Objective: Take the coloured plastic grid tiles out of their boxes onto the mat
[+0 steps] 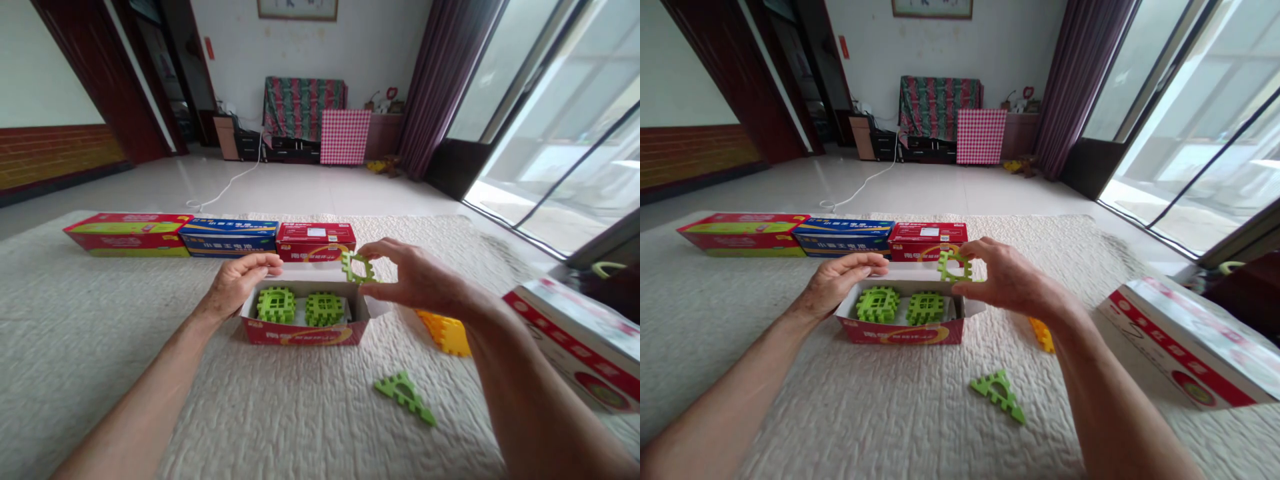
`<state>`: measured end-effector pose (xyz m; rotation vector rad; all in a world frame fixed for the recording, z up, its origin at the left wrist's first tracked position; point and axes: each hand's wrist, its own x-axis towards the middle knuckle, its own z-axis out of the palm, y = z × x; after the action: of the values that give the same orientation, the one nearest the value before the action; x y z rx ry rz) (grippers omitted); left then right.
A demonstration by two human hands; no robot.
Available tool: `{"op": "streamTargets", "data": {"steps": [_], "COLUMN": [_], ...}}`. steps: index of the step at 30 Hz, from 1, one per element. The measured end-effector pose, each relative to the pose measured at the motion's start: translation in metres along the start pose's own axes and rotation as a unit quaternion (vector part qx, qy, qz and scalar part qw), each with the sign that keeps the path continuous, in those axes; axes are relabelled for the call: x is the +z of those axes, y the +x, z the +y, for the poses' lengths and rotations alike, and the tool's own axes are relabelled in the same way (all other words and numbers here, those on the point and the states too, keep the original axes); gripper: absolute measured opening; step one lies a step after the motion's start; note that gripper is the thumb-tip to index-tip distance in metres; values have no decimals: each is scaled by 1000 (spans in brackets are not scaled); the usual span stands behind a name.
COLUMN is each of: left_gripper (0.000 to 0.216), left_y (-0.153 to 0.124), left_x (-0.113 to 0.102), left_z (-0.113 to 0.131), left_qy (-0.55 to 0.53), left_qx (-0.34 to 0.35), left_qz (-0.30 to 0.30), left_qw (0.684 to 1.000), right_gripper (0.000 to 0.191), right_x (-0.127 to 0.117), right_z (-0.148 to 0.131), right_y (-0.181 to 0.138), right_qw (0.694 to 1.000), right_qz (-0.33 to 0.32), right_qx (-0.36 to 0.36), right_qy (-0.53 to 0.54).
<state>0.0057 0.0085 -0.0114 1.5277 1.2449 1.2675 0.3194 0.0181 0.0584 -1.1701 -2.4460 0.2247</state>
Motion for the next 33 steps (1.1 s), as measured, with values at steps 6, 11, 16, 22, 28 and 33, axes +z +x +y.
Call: {"op": "streamTargets", "data": {"steps": [6,11,16,22,28,33], "left_gripper": [29,29,29,29,30,31], "left_y": [1,2,1,0,1,2], "left_x": [1,0,0,1,-2,-3], "left_z": [-1,-2,-2,0,-5,-7], "left_qy": [9,14,11,8,13,20], "left_qx": [13,15,14,13,1,-2], "left_qz": [2,0,0,-1,-8,-8], "left_qw": [1000,1000,1000,1000,1000,1000], "right_gripper": [39,38,38,32,45,58], "right_x": [17,28,30,8,9,38], "right_z": [-36,-33,-33,-10,51,73], "right_y": [3,4,4,3,-3,-2], "right_qw": [995,996,996,1000,982,970], "right_qz": [-86,-80,-69,-18,-114,-196], "right_qx": [-30,-25,-35,-22,113,116], "right_qy": [40,32,38,-9,-96,-81]}}
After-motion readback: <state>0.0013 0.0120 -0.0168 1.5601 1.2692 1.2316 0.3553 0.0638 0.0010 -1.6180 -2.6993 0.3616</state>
